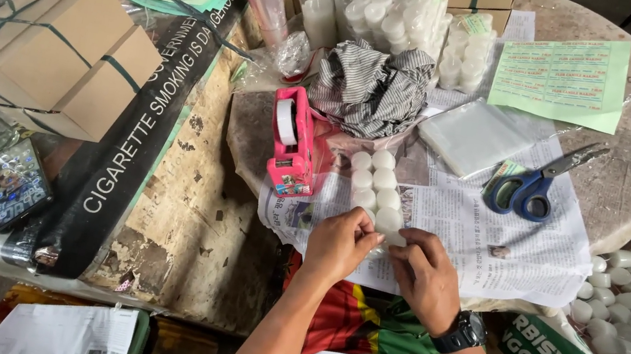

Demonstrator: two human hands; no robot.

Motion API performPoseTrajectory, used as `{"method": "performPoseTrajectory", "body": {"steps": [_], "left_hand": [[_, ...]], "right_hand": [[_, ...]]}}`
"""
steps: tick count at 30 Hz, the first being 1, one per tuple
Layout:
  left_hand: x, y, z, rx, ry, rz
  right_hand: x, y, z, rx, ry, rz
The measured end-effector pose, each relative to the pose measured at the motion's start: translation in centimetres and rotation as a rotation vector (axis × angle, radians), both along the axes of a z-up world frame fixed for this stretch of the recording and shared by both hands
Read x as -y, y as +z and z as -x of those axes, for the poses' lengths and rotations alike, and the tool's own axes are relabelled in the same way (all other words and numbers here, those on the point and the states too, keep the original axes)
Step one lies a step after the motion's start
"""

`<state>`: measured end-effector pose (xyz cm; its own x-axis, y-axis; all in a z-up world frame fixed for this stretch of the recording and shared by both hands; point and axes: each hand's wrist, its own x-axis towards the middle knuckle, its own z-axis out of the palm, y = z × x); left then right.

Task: Packing small white candles into plastic bags, arranging them in rows, and sealing them using tape.

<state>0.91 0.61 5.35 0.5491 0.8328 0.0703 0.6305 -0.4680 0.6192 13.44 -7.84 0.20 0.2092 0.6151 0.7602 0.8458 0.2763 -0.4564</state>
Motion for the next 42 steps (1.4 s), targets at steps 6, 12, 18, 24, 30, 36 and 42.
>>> {"method": "performPoseTrajectory", "body": {"steps": [6,12,18,24,30,36,42], "left_hand": [[0.2,-0.2,-0.6,-0.058,0.072,-0.04],[0.5,-1.1,-0.7,-0.005,0.121,-0.119],[0.7,-2.5,0.5,0.535,-0.048,-0.328],[2.5,-3.9,2.2,0.219,-0.107,-0.78],[1.7,-4.2,2.6,0.236,-0.171,-0.79],[1.5,-3.8,3.2,0.186,-0.202,-0.725],[1.9,-3.1,3.8,0.463,-0.071,-0.542]], "right_hand": [[0.0,0.8,0.1,0.083,0.038,-0.089],[-0.1,0.5,-0.2,0.229,0.032,-0.107],[0.6,0.3,-1.0,0.261,0.161,0.056],[0.3,1.3,-0.8,0.309,0.14,0.112],[-0.4,0.7,-0.8,0.596,-0.027,0.379],[-0.9,1.5,-0.3,0.606,-0.068,0.46],[-0.9,1.1,-1.5,0.474,0.058,0.262]]}}
